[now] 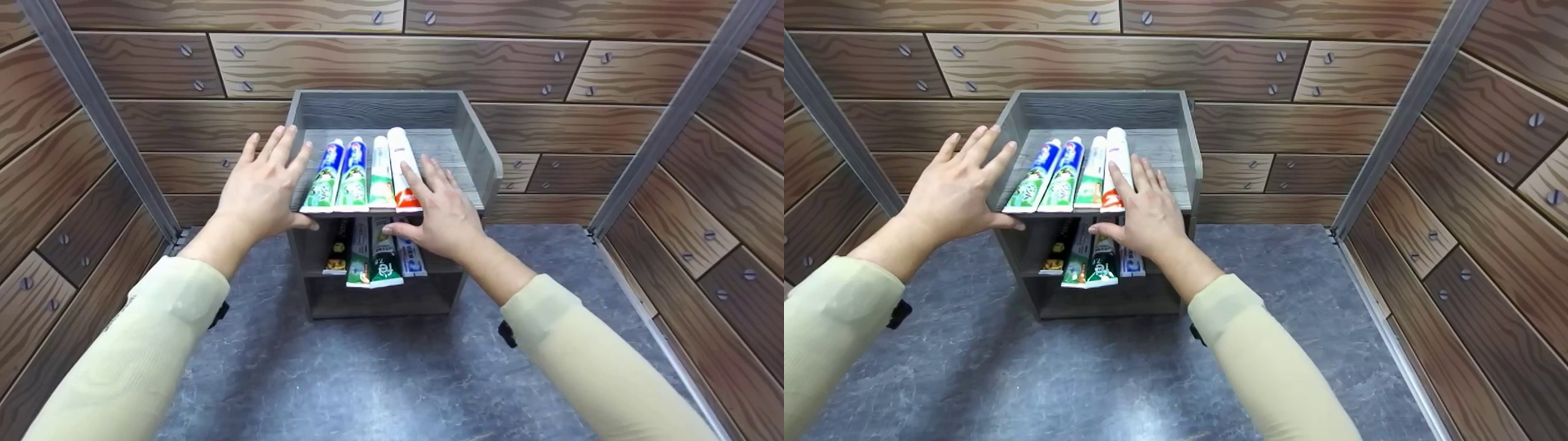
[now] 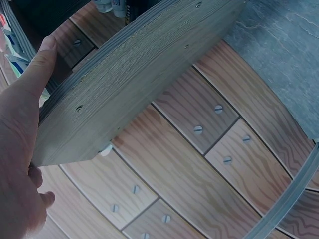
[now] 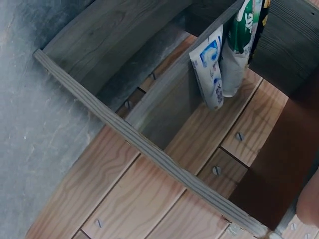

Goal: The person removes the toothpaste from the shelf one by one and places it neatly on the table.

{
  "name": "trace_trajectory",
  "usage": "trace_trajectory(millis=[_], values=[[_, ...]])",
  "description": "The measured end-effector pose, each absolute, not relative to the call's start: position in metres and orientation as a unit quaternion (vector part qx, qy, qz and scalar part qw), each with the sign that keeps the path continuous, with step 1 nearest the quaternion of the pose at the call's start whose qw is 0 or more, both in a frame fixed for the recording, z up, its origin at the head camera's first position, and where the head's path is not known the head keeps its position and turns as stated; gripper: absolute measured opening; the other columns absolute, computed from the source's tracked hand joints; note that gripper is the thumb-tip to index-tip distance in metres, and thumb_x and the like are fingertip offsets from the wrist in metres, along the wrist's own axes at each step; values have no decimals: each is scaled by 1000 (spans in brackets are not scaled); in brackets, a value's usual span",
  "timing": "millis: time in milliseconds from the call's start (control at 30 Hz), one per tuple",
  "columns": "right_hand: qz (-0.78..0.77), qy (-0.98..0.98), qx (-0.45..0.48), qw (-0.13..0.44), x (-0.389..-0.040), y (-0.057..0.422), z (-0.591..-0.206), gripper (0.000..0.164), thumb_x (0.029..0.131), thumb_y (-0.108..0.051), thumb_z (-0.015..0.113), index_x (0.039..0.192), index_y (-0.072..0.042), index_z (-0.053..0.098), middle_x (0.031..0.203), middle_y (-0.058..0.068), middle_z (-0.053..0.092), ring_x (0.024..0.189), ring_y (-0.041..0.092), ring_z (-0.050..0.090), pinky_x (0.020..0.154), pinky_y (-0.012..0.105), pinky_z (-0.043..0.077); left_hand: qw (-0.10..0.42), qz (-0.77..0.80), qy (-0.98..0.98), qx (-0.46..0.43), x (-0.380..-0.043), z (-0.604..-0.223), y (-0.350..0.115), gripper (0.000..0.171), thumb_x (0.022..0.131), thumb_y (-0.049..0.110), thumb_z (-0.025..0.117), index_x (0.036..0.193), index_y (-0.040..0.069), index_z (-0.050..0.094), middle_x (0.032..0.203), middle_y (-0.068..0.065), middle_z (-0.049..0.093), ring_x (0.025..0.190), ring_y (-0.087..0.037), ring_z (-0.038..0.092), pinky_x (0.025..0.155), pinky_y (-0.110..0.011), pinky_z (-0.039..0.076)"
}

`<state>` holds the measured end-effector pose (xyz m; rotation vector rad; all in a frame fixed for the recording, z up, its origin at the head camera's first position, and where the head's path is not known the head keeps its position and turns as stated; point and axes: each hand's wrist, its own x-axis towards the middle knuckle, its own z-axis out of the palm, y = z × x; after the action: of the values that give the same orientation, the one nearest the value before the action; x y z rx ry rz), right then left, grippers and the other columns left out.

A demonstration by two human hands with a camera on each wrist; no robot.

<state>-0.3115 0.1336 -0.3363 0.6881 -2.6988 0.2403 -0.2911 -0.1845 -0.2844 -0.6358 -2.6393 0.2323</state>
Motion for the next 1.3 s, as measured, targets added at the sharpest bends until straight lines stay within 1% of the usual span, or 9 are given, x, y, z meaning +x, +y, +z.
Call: trace_trajectory(millis=[167, 300, 567, 700, 833, 933, 1033, 1167, 1300], values=[[57, -957, 241, 154, -311, 133, -338, 112, 88, -79, 64, 172, -20, 19, 174, 21, 19, 161, 36, 17, 132, 48, 11, 197, 84, -951, -223, -290, -284, -184, 134, 69, 79, 82, 167, 3, 30, 172, -29, 19, 160, -43, 18, 129, -63, 14], [46, -957, 242, 154, -312, 131, -340, 113, 88, -81, 62, 172, -19, 18, 172, 24, 23, 161, 37, 20, 132, 49, 10, 189, 84, -953, -220, -290, -284, -185, 133, 71, 78, 82, 167, 3, 29, 172, -29, 18, 160, -43, 17, 129, -63, 13], [54, -958, 229, 162, -309, 130, -340, 108, 90, -83, 57, 171, -20, 24, 171, 22, 28, 160, 36, 23, 132, 49, 12, 189, 81, -953, -222, -290, -283, -185, 133, 71, 77, 83, 167, 3, 27, 172, -29, 17, 160, -43, 17, 129, -63, 11], [72, -955, 229, 173, -305, 130, -343, 99, 95, -80, 53, 169, -19, 30, 169, 22, 33, 158, 37, 28, 132, 50, 14, 190, 83, -953, -221, -291, -284, -184, 134, 71, 78, 82, 167, 3, 28, 172, -29, 18, 160, -43, 17, 129, -63, 11], [103, -946, 235, 197, -297, 131, -346, 83, 102, -68, 52, 167, -18, 37, 166, 23, 38, 155, 38, 34, 131, 52, 16, 191, 88, -952, -220, -290, -284, -184, 134, 71, 79, 81, 167, 3, 27, 172, -29, 18, 160, -43, 17, 129, -63, 12], [121, -939, 240, 215, -291, 133, -349, 75, 105, -60, 54, 165, -17, 41, 164, 24, 42, 153, 39, 38, 131, 53, 18, 192, 90, -952, -220, -290, -284, -184, 134, 71, 79, 81, 167, 3, 27, 172, -29, 18, 160, -43, 17, 129, -63, 12], [130, -935, 244, 223, -282, 134, -352, 77, 103, -62, 56, 165, -17, 42, 163, 24, 43, 153, 39, 39, 131, 54, 18, 194, 88, -952, -220, -290, -285, -184, 134, 70, 79, 82, 167, 3, 28, 172, -29, 18, 160, -43, 18, 129, -62, 12], [147, -932, 247, 221, -270, 136, -353, 83, 100, -66, 59, 165, -16, 42, 163, 24, 43, 154, 38, 37, 131, 53, 17, 198, 87, -951, -222, -289, -286, -185, 132, 70, 78, 82, 166, 4, 30, 172, -29, 19, 160, -43, 19, 129, -62, 13], [172, -931, 241, 212, -259, 136, -354, 82, 101, -65, 58, 165, -16, 42, 164, 24, 40, 156, 38, 33, 132, 50, 16, 203, 83, -949, -225, -290, -286, -185, 131, 70, 78, 82, 166, 4, 31, 172, -29, 20, 160, -43, 20, 129, -62, 14]])
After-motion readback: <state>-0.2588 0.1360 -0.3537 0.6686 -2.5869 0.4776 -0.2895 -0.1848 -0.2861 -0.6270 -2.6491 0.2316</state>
